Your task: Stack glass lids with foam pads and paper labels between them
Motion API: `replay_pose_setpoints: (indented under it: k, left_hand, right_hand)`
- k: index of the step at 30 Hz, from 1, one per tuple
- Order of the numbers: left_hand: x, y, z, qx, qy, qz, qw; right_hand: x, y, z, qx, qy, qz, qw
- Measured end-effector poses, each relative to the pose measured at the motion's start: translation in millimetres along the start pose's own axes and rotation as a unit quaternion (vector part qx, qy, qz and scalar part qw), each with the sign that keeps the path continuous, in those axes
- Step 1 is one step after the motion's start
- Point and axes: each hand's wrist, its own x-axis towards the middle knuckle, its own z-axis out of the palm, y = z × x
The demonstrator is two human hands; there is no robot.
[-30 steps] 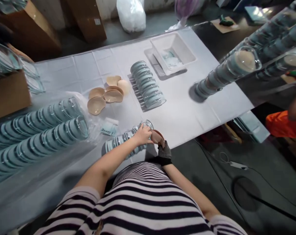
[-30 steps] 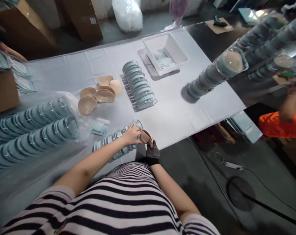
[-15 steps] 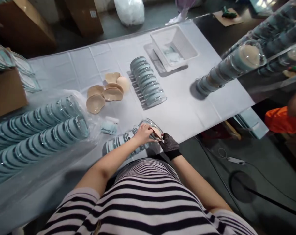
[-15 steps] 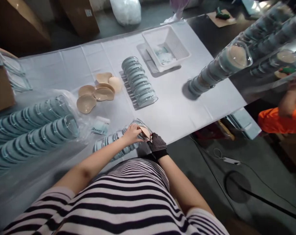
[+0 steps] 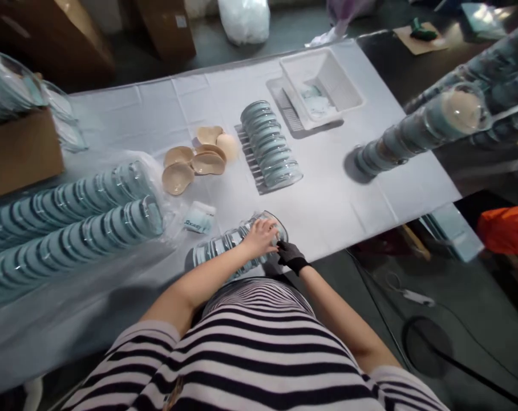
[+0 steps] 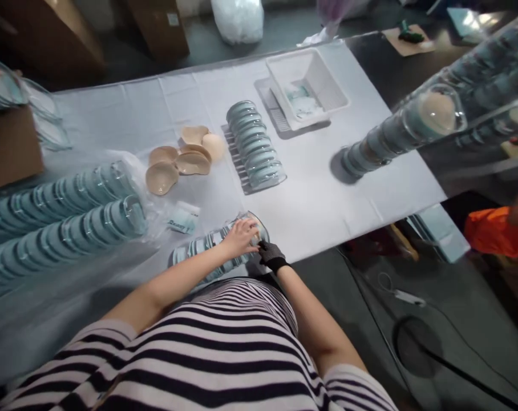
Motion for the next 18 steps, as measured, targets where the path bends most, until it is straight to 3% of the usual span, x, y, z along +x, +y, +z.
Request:
replay_pose_setpoints:
  k: [3,5,8,9,11,13,14,16,18]
  left_hand:
    - [3.5,9.5,1.8,-0.004,-0.003,0.004,1.0]
    - [7.9,7.1,-1.6,-0.034,-0.006,0.0,0.999]
    - [5.6,-29.3,-20.7,-0.102,0.011,-0.026,0.994]
    - [-0.5,-51.1,-30.2,-0.107,0.031,-0.062,0.992]
    - [-21.0,-103.1,-49.4,-0.075,0.083,-0.201,0.973]
    - [-47.4,-153.4,-62.9,-0.004,0.108,-0.472,0.875]
    - [-60.0,-173.4,-66.1,0.01,0.095,-0.542,0.835]
    - [-78.9,-198.5,-65.4,0.011,0.076,-0.581,0.81]
    - [-87.9,-205.0,-58.2,-0.001,0.067,-0.555,0.829]
  right_hand:
    - [-2.7,0.7,-11.6,-0.119,-0.03,-0.036,0.992]
    - [-8.0,1.1,-18.2,-0.215,-0.007,-0.078,0.973]
    - [-17.5,1.4,-28.3,-0.263,0.045,-0.137,0.954]
    - [-18.9,0.5,-32.3,-0.258,0.065,-0.153,0.952]
    - [-15.9,-4.6,-41.0,-0.228,0.109,-0.174,0.952]
    - [-4.5,-15.9,-48.7,-0.179,0.136,-0.187,0.956]
    - [3.6,-24.2,-51.1,-0.154,0.141,-0.194,0.959]
    - [22.2,-46.5,-52.2,-0.11,0.137,-0.212,0.962]
    - [40.6,-74.9,-47.8,-0.086,0.115,-0.232,0.962]
